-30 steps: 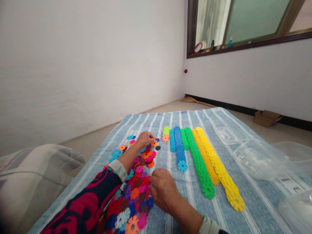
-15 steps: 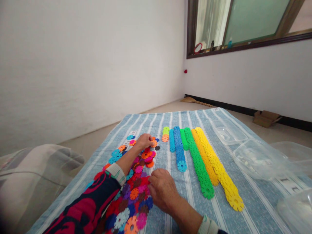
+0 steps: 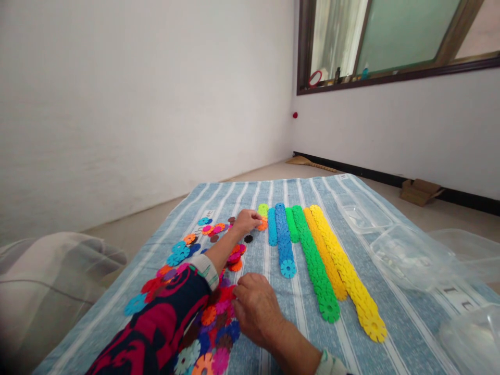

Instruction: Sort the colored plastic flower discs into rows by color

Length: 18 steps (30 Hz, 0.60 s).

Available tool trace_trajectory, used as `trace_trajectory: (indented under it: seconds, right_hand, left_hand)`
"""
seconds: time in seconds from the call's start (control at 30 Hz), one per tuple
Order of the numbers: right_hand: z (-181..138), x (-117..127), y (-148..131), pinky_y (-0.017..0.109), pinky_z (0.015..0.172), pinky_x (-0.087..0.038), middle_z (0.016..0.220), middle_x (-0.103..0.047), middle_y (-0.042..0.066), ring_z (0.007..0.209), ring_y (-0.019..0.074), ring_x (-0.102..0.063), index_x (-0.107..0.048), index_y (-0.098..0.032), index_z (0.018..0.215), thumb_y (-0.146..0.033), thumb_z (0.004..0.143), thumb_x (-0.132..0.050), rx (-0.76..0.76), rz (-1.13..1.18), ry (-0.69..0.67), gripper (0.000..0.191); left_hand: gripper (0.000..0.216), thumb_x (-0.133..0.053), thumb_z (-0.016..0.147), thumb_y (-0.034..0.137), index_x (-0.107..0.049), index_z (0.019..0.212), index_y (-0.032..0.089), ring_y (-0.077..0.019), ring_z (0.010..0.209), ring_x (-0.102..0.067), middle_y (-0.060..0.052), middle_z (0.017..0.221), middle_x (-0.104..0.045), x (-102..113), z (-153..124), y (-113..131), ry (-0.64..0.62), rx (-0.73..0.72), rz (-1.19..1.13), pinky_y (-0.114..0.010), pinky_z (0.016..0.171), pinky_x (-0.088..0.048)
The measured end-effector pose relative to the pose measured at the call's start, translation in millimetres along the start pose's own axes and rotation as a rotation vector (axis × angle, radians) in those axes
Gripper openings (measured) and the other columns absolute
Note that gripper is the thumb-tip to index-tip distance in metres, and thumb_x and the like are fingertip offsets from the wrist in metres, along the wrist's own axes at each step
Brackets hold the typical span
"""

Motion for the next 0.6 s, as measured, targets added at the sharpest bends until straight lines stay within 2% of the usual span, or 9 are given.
trace_trajectory:
  seconds: [0.1,0.27,0.43,0.6]
  right_hand:
    - [0,1,-1,0.032,0.08,-0.039,0.089,-0.062,0.005,0.088,0.0193,-0.054,-0.06,-0.019,0.08,-0.014,0.086,-0.055,0.0,0.005,-0.002,0.009]
    - [0,1,-1,0.032,0.08,-0.038,0.089,-0.062,0.005,0.088,0.0193,-0.054,-0.059,-0.019,0.079,-0.013,0.085,-0.057,-0.006,-0.005,0.002,0.008]
    - [-1,-2,1,0.032,0.079,-0.037,0.087,-0.062,0.004,0.086,0.0189,-0.054,-0.058,-0.019,0.078,-0.013,0.085,-0.058,-0.016,-0.029,0.003,0.009]
    - [-1,-2,2,0.032,0.079,-0.037,0.088,-0.062,0.004,0.087,0.0186,-0.053,-0.058,-0.019,0.078,-0.013,0.085,-0.057,-0.009,-0.01,0.01,0.01]
  left_hand:
    - [0.023,-0.062,0.066,0.011,-0.076,0.083,0.013,-0.0164,0.078,-0.066,-0.004,0.081,-0.074,4,2,-2,0.03,0.002,0.044,-0.025,0.073,-0.049]
    - [0.027,-0.06,0.072,0.014,-0.075,0.094,0.014,-0.0172,0.088,-0.067,-0.005,0.092,-0.075,31,6,-24,0.076,0.043,0.138,-0.025,0.08,-0.049]
    - [0.027,-0.06,0.067,0.009,-0.076,0.087,0.016,-0.0178,0.085,-0.068,-0.004,0.086,-0.076,53,6,-49,0.05,0.115,0.257,-0.023,0.076,-0.049]
    - [0.022,-0.064,0.062,0.009,-0.077,0.077,0.018,-0.0197,0.084,-0.069,-0.005,0.08,-0.075,51,2,-55,-0.013,0.158,0.349,-0.023,0.071,-0.048]
Point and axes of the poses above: each hand's wrist, its own z-axis towards the middle knuckle, its own x-axis out of the back of the hand, y = z × x, the point moved 9 cm from there along z, towards the middle knuckle
